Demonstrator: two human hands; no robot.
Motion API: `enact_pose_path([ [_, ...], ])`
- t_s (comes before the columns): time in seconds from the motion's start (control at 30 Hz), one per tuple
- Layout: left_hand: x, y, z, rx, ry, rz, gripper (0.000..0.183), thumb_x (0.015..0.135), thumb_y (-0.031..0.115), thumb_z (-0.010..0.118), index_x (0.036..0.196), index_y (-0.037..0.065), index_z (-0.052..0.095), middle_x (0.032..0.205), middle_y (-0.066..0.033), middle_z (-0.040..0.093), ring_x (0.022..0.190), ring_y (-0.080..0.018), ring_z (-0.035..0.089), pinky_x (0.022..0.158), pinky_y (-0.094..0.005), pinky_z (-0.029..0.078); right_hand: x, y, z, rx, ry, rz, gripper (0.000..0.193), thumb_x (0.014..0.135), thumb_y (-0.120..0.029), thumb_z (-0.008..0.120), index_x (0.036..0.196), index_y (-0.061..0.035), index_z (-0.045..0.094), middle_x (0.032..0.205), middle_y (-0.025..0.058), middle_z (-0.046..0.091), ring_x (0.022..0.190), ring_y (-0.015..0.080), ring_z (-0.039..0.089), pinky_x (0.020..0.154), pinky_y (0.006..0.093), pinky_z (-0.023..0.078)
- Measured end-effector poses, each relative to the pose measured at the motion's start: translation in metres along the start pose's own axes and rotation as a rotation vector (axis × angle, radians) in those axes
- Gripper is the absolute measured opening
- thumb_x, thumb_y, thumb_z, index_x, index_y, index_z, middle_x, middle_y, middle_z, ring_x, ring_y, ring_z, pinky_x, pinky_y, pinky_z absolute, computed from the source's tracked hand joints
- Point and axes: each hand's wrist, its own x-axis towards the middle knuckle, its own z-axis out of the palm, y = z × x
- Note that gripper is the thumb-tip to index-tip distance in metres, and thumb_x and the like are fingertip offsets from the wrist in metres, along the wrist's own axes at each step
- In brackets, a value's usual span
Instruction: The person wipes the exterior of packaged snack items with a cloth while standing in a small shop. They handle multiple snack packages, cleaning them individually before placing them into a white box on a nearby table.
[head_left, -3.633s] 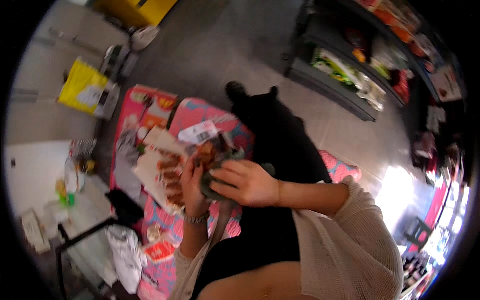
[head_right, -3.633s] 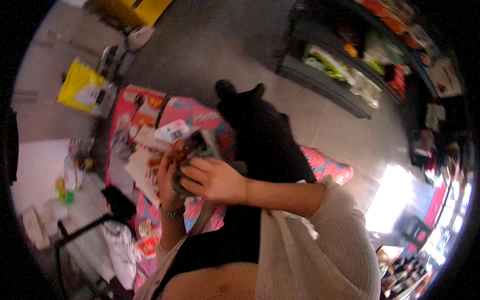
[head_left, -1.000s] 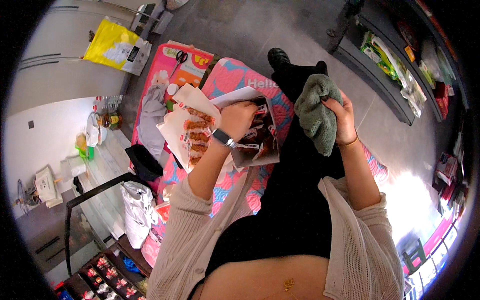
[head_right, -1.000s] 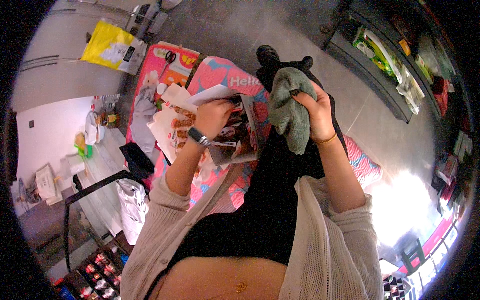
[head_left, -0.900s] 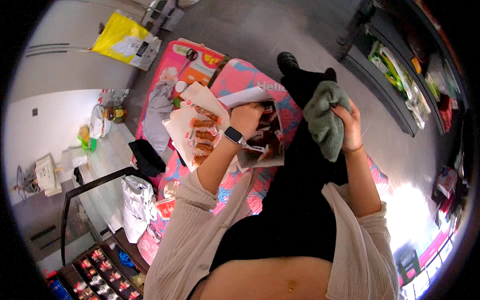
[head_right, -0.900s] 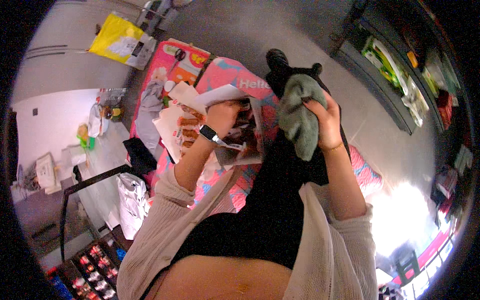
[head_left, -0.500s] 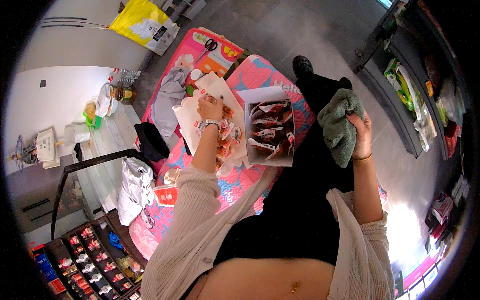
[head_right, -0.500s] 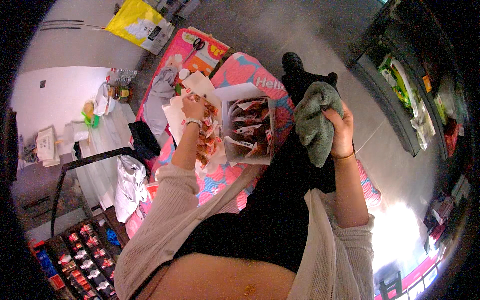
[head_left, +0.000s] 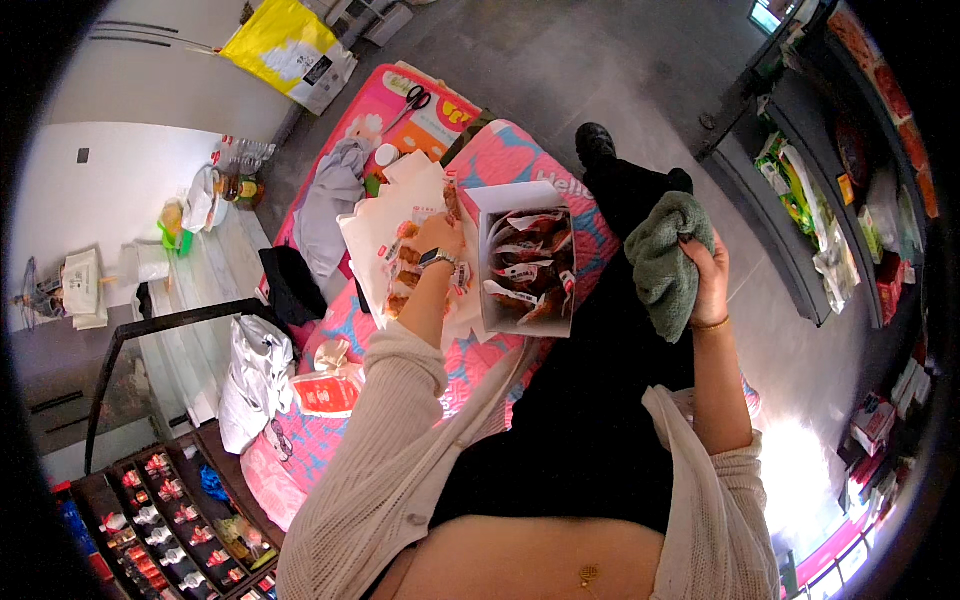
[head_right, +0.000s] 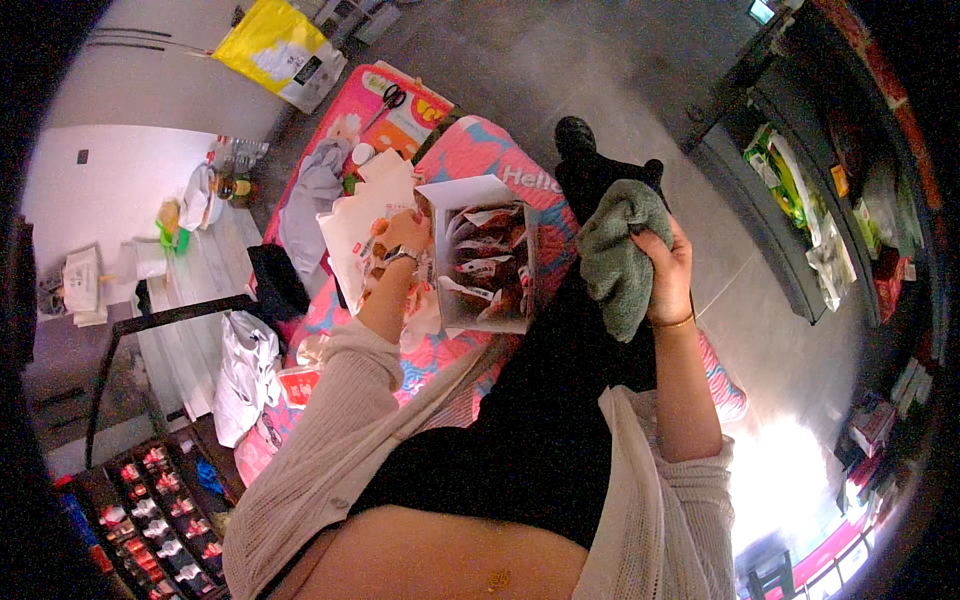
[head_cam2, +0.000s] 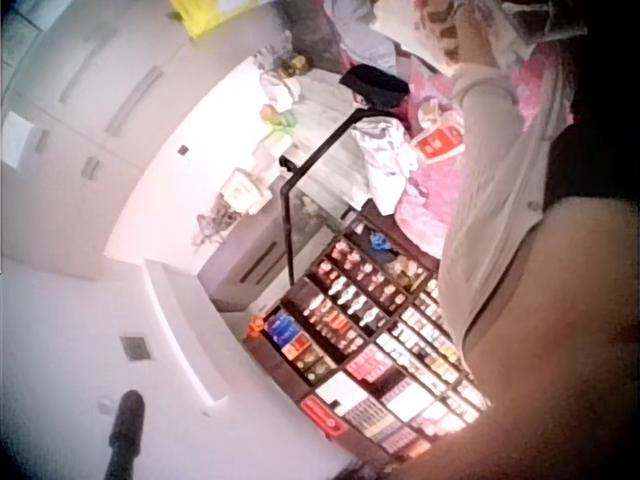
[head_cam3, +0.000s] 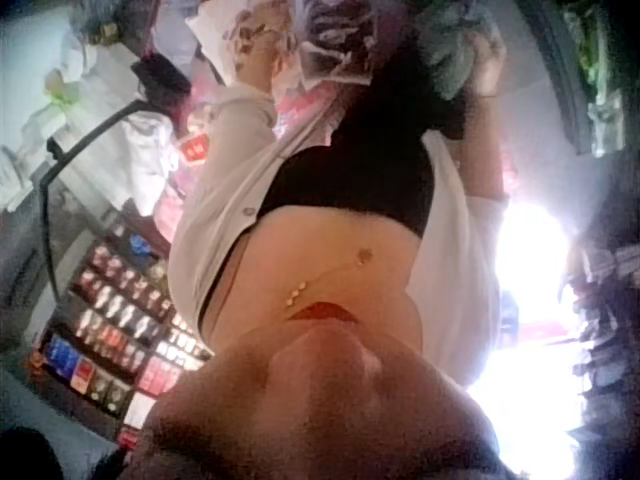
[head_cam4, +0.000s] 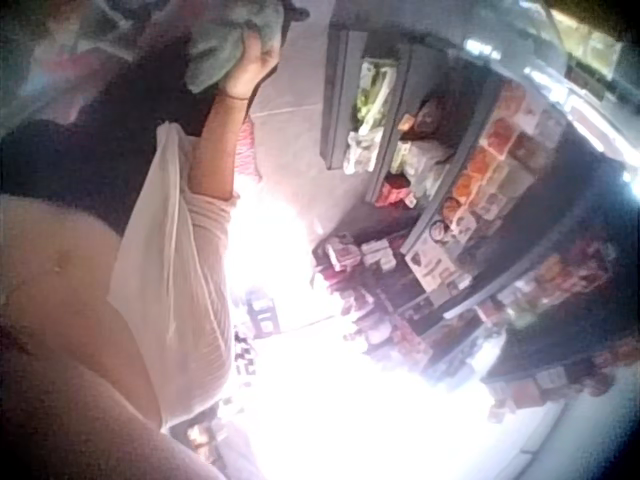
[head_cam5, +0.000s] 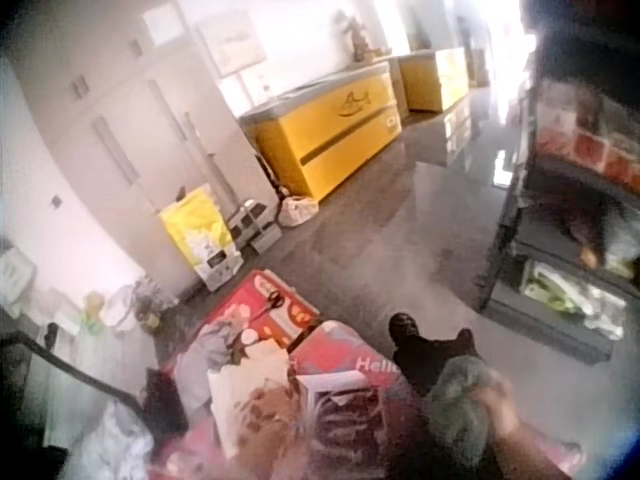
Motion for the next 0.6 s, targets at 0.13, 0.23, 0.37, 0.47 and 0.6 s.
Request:
enact_pose_path([
  [0.13,0.011,-0.033,0.022,-0.341,0.070,-0.068,0.033,0.083,0.031,0.050,0.098,0.006,0.065,0.099,-0.0175,0.065,0.092,-0.0319,0.063,0.083,-0.0421,0.048,0.000,-0.004,-0.003,-0.077,-0.017,0.043,0.026,0.082,-0.002,0.055,0.107,0.0020,0.059,0.098,0.0066,0.064,0.086,0.0162,0.061,0.078,0.0275,0.048],
  [0.23,-0.004,-0.037,0.001,-1.112,0.187,-0.039,0.030,0.084,0.023,0.049,0.105,0.008,0.063,0.099,-0.0125,0.066,0.088,-0.0303,0.064,0.078,-0.0421,0.050,-0.007,-0.010,-0.003,-0.235,-0.014,0.028,0.028,0.081,0.000,0.055,0.108,0.0023,0.060,0.097,0.0054,0.064,0.086,0.0143,0.059,0.078,0.0265,0.047],
  [0.37,-0.074,-0.018,-0.097,-1.820,-0.222,0.011,0.028,0.087,0.012,0.045,0.110,0.000,0.056,0.104,-0.0089,0.061,0.090,-0.0262,0.062,0.079,-0.0379,0.052,-0.018,-0.018,0.031,-0.506,-0.178,-0.018,0.035,0.075,0.006,0.058,0.110,0.0014,0.059,0.103,0.0053,0.061,0.096,0.0142,0.057,0.085,0.0270,0.045],
  [0.47,-0.128,-0.003,-0.135,-2.162,-0.564,-0.088,0.023,0.087,0.007,0.044,0.104,-0.002,0.056,0.107,-0.0097,0.059,0.096,-0.0244,0.060,0.083,-0.0371,0.051,-0.014,-0.016,0.083,-0.767,-0.430,-0.452,0.043,0.066,0.006,0.063,0.108,-0.0005,0.060,0.108,0.0123,0.060,0.100,0.0263,0.058,0.087,0.0324,0.045],
  [0.6,-0.162,0.023,-0.121,-2.197,-0.505,0.058,0.026,0.088,0.018,0.048,0.106,0.000,0.055,0.112,-0.0111,0.058,0.102,-0.0242,0.058,0.088,-0.0393,0.048,-0.014,-0.015,0.148,-1.010,-0.578,-0.833,0.046,0.058,0.002,0.068,0.103,-0.0033,0.061,0.110,0.0138,0.057,0.098,0.0330,0.056,0.084,0.0389,0.047],
])
